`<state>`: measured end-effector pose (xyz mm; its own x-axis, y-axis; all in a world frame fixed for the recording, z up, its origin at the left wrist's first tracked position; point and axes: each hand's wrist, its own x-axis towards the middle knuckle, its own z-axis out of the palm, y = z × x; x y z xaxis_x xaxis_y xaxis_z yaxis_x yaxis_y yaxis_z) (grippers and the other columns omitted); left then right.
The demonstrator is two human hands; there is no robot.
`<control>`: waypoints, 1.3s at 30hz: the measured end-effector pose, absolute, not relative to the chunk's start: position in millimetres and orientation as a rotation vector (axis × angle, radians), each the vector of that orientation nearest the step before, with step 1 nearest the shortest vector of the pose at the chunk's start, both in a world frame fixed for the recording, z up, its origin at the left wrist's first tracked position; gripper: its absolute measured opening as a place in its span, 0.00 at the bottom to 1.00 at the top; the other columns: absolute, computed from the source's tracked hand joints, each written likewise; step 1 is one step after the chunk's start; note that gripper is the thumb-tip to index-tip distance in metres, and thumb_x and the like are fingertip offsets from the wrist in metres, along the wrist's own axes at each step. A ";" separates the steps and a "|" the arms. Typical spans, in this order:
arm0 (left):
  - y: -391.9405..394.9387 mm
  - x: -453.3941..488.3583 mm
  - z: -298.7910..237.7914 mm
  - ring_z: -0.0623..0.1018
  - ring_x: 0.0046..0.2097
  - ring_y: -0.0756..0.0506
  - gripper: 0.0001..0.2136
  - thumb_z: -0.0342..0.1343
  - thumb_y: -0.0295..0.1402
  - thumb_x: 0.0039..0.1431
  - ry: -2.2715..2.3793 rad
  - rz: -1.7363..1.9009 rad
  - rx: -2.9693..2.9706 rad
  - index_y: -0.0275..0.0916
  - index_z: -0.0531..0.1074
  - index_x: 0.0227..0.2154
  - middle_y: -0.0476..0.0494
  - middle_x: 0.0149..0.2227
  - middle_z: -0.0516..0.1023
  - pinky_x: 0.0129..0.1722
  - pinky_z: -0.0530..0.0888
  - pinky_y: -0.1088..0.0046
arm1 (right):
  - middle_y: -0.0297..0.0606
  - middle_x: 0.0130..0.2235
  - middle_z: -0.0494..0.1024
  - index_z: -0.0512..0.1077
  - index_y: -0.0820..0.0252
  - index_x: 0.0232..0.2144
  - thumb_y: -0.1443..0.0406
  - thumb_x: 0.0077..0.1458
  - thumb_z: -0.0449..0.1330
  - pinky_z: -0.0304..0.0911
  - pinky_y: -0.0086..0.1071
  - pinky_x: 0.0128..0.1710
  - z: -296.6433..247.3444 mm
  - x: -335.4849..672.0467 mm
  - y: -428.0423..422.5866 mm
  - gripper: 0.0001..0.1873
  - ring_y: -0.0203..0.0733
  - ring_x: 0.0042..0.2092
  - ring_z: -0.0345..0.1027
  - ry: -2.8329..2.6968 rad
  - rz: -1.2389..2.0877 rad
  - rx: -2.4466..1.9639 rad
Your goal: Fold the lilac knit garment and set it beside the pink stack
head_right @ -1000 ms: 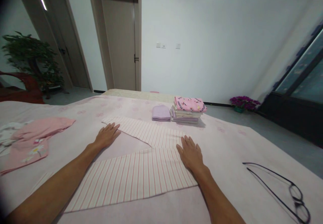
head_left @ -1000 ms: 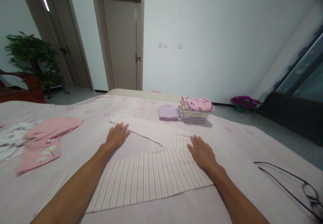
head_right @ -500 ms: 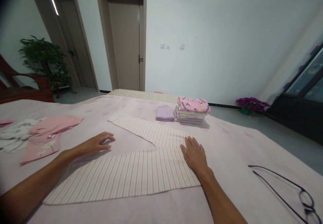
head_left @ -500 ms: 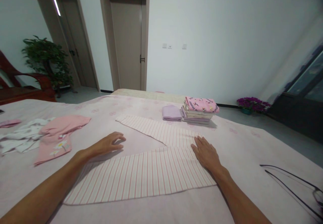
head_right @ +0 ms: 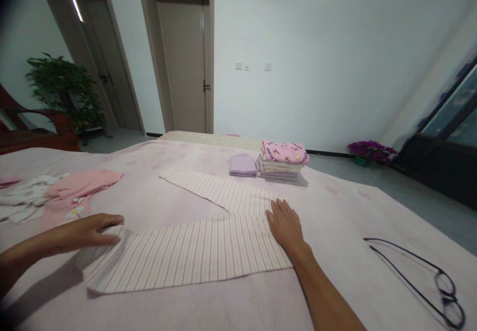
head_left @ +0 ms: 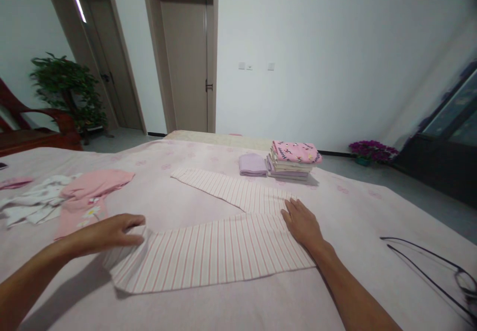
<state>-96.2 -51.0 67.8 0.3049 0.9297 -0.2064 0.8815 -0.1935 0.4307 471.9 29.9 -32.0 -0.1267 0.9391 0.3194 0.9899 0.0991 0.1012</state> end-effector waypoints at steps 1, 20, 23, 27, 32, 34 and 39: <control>-50.3 -82.0 75.5 0.75 0.37 0.44 0.15 0.55 0.49 0.56 1.505 0.215 2.011 0.41 0.73 0.32 0.49 0.34 0.77 0.37 0.69 0.72 | 0.50 0.64 0.66 0.66 0.65 0.61 0.56 0.67 0.43 0.51 0.48 0.65 -30.9 471.5 29.4 0.28 0.52 0.68 0.53 -2.198 -0.441 -1.943; -52.4 88.2 20.2 0.75 0.47 0.42 0.17 0.54 0.37 0.61 1.265 0.581 2.221 0.44 0.70 0.52 0.42 0.48 0.75 0.47 0.71 0.64 | 0.50 0.62 0.69 0.68 0.65 0.59 0.58 0.68 0.44 0.52 0.46 0.65 -25.0 468.8 24.8 0.26 0.53 0.66 0.57 -2.186 -0.479 -1.890; -55.2 91.0 16.7 0.73 0.51 0.41 0.20 0.56 0.36 0.60 1.294 0.528 2.306 0.46 0.68 0.56 0.43 0.51 0.72 0.48 0.69 0.65 | 0.50 0.61 0.70 0.69 0.65 0.58 0.58 0.68 0.45 0.51 0.46 0.66 -24.5 468.6 24.4 0.25 0.52 0.65 0.57 -2.190 -0.481 -1.866; -51.4 93.8 16.1 0.74 0.42 0.44 0.19 0.57 0.36 0.57 1.380 0.523 2.162 0.43 0.71 0.52 0.45 0.43 0.72 0.41 0.68 0.69 | 0.49 0.61 0.71 0.70 0.64 0.57 0.59 0.68 0.47 0.53 0.46 0.65 -25.6 469.7 24.6 0.23 0.52 0.65 0.58 -2.183 -0.495 -1.839; -47.5 92.3 13.8 0.71 0.35 0.48 0.06 0.56 0.36 0.58 1.327 0.678 1.996 0.40 0.73 0.33 0.48 0.34 0.70 0.34 0.64 0.73 | 0.49 0.61 0.71 0.70 0.63 0.57 0.59 0.67 0.49 0.54 0.46 0.65 -28.0 470.9 24.8 0.22 0.52 0.65 0.58 -2.156 -0.487 -1.818; -47.4 90.1 12.6 0.70 0.33 0.49 0.05 0.55 0.36 0.59 1.286 0.715 1.925 0.40 0.72 0.33 0.49 0.32 0.70 0.33 0.63 0.73 | 0.48 0.61 0.71 0.70 0.62 0.57 0.59 0.67 0.48 0.54 0.46 0.65 -28.7 471.2 25.0 0.22 0.51 0.65 0.58 -2.158 -0.482 -1.822; -47.9 85.4 8.8 0.67 0.28 0.50 0.07 0.52 0.38 0.63 1.181 0.712 1.793 0.40 0.69 0.34 0.52 0.25 0.68 0.29 0.61 0.74 | 0.48 0.61 0.71 0.69 0.63 0.58 0.59 0.68 0.47 0.55 0.47 0.64 -30.6 471.8 26.4 0.23 0.52 0.66 0.57 -2.163 -0.492 -1.835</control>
<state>85.4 -47.9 8.8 0.3912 0.9203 0.0060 0.4353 -0.1908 0.8798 471.8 26.4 -30.6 -0.1673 0.8970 0.4091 0.9857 0.1442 0.0870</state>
